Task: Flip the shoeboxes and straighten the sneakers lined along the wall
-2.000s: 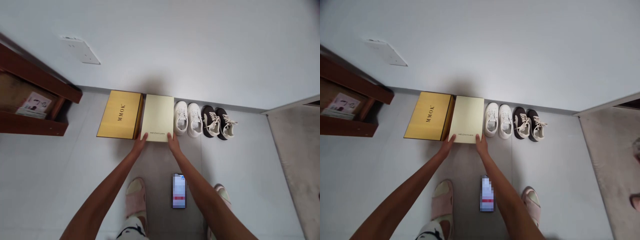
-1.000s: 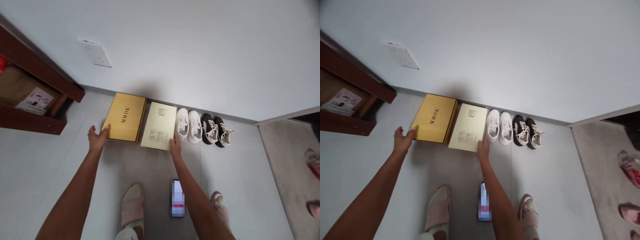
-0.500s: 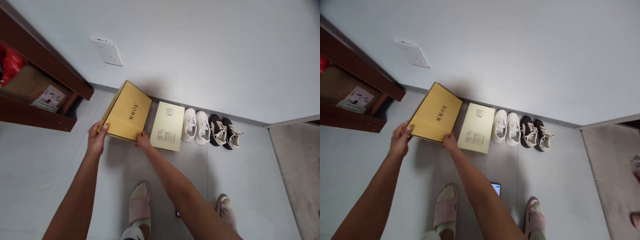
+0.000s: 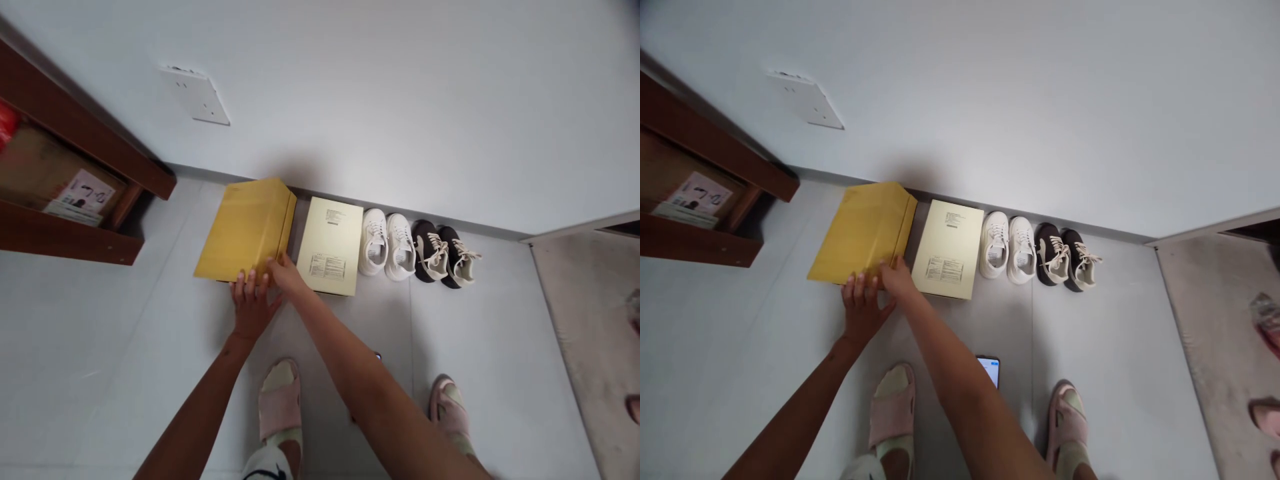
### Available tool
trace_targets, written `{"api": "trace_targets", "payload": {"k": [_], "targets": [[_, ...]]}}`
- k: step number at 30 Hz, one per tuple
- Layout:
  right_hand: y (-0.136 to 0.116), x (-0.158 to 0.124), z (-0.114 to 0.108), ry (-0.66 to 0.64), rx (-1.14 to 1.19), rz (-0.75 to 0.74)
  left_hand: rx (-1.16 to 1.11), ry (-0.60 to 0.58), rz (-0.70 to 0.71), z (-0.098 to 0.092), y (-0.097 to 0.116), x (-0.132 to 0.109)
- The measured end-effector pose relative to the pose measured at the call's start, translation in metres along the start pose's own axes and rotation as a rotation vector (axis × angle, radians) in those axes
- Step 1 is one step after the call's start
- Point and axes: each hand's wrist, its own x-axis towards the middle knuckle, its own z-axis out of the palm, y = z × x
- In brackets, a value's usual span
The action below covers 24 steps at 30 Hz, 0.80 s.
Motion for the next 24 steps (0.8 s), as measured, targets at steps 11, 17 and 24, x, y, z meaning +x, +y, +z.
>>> {"api": "trace_targets", "payload": {"k": [11, 17, 24], "targets": [[-0.017, -0.071, -0.175, 0.618, -0.380, -0.332, -0.049, -0.120, -0.022, 0.021, 0.017, 0.034], [-0.016, -0.073, -0.300, 0.646, -1.054, -0.023, -0.078, -0.091, -0.019, 0.024, 0.100, 0.059], [-0.039, -0.044, -0.339, 0.517, -1.048, 0.245, -0.187, -0.892, 0.053, 0.111, 0.281, 0.091]]}}
